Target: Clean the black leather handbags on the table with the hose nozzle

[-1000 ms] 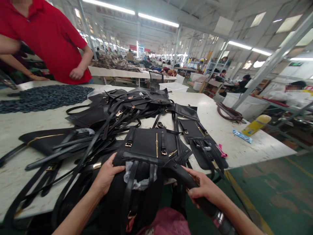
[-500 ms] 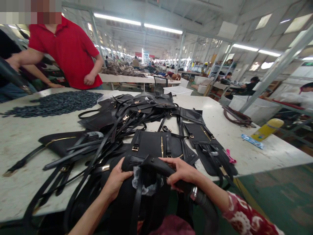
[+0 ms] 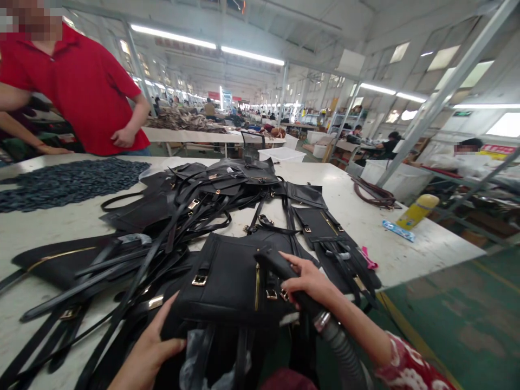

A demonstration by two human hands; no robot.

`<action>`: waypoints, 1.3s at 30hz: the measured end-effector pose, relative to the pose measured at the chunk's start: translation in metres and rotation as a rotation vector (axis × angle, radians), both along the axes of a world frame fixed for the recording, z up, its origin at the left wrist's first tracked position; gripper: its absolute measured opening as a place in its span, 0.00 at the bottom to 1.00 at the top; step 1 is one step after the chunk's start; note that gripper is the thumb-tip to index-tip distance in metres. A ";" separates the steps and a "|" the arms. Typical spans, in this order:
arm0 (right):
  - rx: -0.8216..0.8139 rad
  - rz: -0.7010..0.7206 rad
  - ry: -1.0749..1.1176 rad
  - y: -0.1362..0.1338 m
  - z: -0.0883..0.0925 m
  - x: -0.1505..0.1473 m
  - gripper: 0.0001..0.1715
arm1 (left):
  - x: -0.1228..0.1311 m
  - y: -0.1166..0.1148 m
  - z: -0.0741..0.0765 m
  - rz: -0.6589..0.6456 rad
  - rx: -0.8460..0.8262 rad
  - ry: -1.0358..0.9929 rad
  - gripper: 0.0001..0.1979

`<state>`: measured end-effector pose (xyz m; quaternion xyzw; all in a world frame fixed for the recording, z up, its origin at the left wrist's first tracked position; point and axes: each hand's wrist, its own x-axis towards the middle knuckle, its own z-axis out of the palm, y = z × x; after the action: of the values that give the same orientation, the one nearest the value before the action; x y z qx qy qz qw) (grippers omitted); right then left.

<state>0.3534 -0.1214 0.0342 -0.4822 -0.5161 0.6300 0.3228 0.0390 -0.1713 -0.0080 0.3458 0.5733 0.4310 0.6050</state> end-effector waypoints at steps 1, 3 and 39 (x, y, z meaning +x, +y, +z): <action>-0.012 -0.046 -0.028 0.003 -0.004 0.015 0.46 | 0.000 0.002 0.000 -0.005 0.030 0.033 0.42; -0.029 -0.078 -0.049 0.012 -0.011 0.038 0.44 | 0.003 0.005 0.000 -0.006 0.104 0.111 0.39; -0.156 0.285 -0.076 0.129 -0.024 -0.060 0.21 | 0.008 0.009 -0.006 -0.197 0.225 0.240 0.37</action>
<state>0.2939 0.0075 0.0100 -0.4511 -0.5405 0.6890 0.1721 0.0469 -0.1623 -0.0136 0.5145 0.5531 0.3866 0.5291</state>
